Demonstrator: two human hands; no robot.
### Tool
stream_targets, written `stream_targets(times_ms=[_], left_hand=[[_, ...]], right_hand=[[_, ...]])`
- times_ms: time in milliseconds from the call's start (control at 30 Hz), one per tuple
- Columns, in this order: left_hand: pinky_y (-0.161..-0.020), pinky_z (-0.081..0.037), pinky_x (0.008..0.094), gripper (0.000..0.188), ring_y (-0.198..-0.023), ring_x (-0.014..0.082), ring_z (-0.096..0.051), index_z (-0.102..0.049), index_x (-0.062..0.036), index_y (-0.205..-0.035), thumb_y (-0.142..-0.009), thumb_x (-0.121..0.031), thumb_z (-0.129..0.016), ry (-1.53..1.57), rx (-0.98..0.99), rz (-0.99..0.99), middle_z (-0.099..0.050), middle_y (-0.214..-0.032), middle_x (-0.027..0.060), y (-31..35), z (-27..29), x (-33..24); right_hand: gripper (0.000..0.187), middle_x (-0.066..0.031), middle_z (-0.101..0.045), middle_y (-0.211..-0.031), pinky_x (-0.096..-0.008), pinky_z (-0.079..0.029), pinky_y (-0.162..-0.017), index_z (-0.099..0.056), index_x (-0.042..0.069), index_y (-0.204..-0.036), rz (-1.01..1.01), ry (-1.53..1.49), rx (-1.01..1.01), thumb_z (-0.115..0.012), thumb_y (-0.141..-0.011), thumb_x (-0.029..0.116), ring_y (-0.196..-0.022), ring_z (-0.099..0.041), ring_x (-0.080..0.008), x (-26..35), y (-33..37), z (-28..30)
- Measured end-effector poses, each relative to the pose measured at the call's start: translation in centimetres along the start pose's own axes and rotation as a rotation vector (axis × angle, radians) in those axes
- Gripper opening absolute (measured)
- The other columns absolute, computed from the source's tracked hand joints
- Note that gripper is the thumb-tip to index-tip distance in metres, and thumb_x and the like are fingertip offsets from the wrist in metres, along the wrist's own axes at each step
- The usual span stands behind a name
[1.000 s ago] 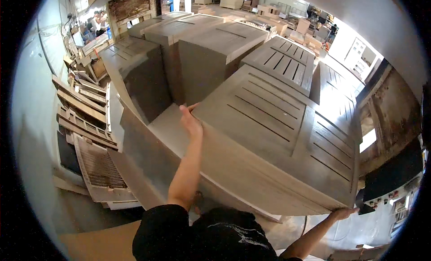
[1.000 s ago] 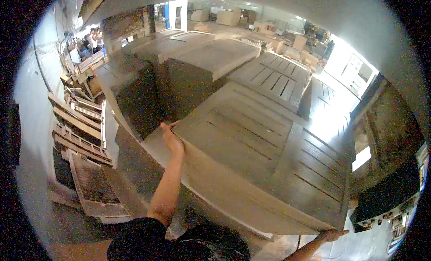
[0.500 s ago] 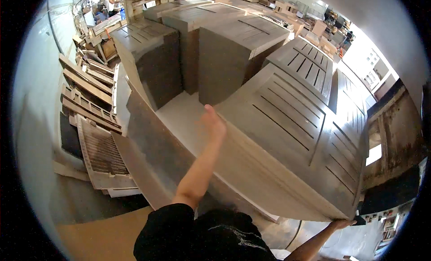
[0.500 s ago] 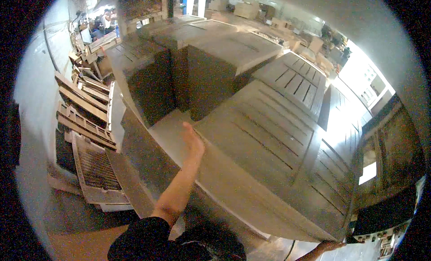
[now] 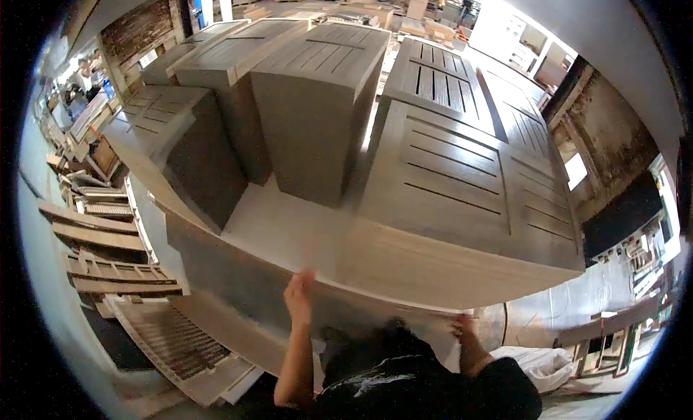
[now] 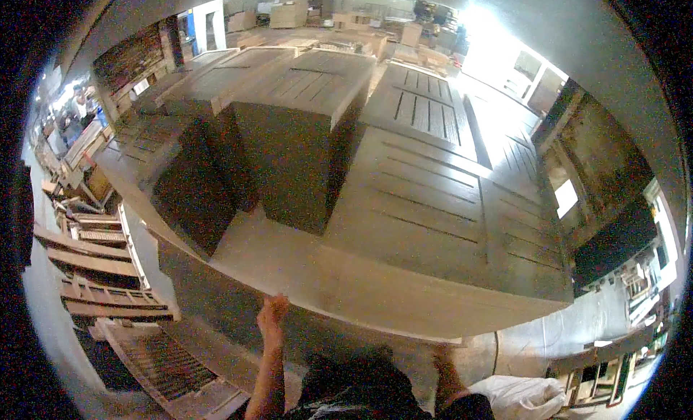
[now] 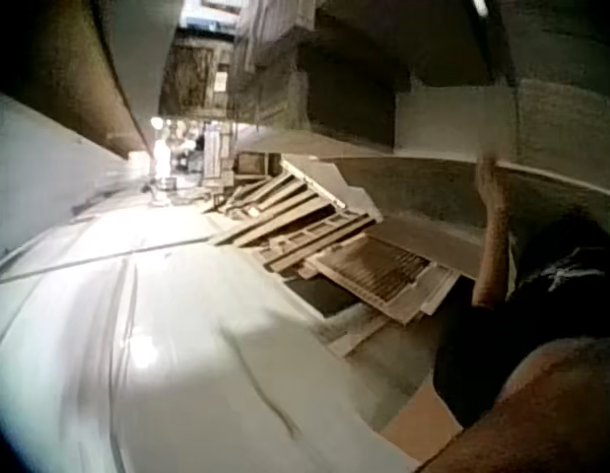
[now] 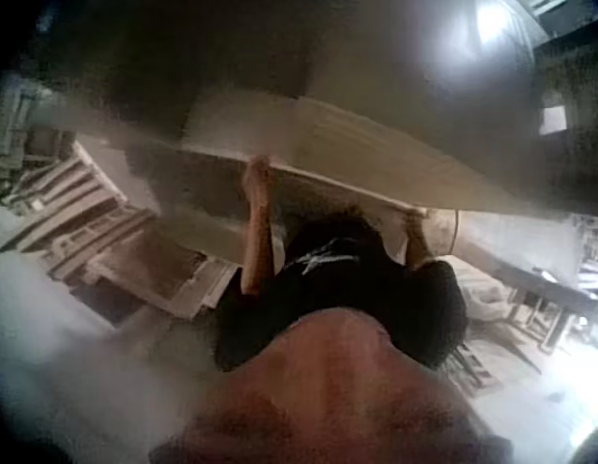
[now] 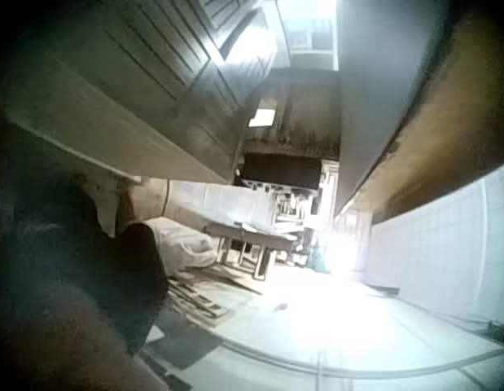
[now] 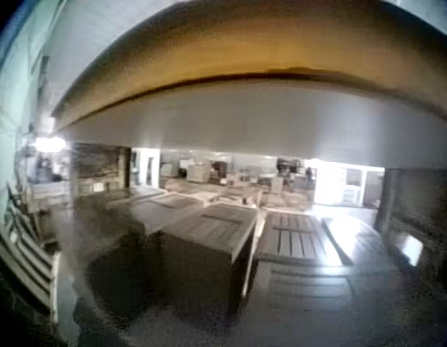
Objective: The person carries slatted wooden panels from a workbench and stacks them onto large vertical piles before bringing another panel back to the workbench.
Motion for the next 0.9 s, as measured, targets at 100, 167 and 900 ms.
stream_targets(times_ms=[100, 167, 900], left_hand=[[-0.095, -0.047, 0.0367, 0.044, -0.103, 0.0268, -0.063, -0.059, 0.0082, -0.115, -0.100, -0.031, -0.045, 0.026, -0.027, 0.047, -0.064, -0.111, 0.0174, 1.5, 4.5, -1.7], [-0.095, -0.047, 0.0405, 0.042, -0.102, 0.0298, -0.063, -0.058, 0.0087, -0.115, -0.099, -0.028, -0.046, 0.089, -0.018, -0.002, -0.065, -0.107, 0.0192, 1.5, 6.2, -4.9], [-0.104, -0.028, 0.0602, 0.055, -0.122, 0.0419, -0.046, -0.056, -0.0049, -0.126, -0.101, -0.046, -0.031, 0.700, 0.036, -1.213, -0.056, -0.124, 0.0171, -17.6, 39.1, -45.4]], right_hand=[[0.055, -0.0117, -0.067, -0.107, -0.0383, -0.044, -0.090, -0.064, 0.007, -0.115, 0.477, 0.939, 0.590, -0.049, -0.090, 0.053, -0.102, -0.059, -0.0266, 1.4, 3.8, -20.6], [0.049, -0.0123, -0.068, -0.104, -0.0363, -0.047, -0.087, -0.065, 0.007, -0.113, 0.837, 0.989, 0.767, -0.057, -0.089, 0.049, -0.099, -0.061, -0.0262, 5.3, 6.9, -31.1], [0.043, -0.0117, -0.069, -0.098, -0.0386, -0.049, -0.079, -0.068, 0.007, -0.106, 0.932, 1.246, 1.319, -0.057, -0.090, 0.045, -0.090, -0.064, -0.0268, 16.7, 44.7, -98.7]])
Point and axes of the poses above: each hand's wrist, its own y-axis away from the middle knuckle, its own z-axis out of the back of the hand, x = y × z, the point moved 6 cm from there along -y, towards the middle knuckle
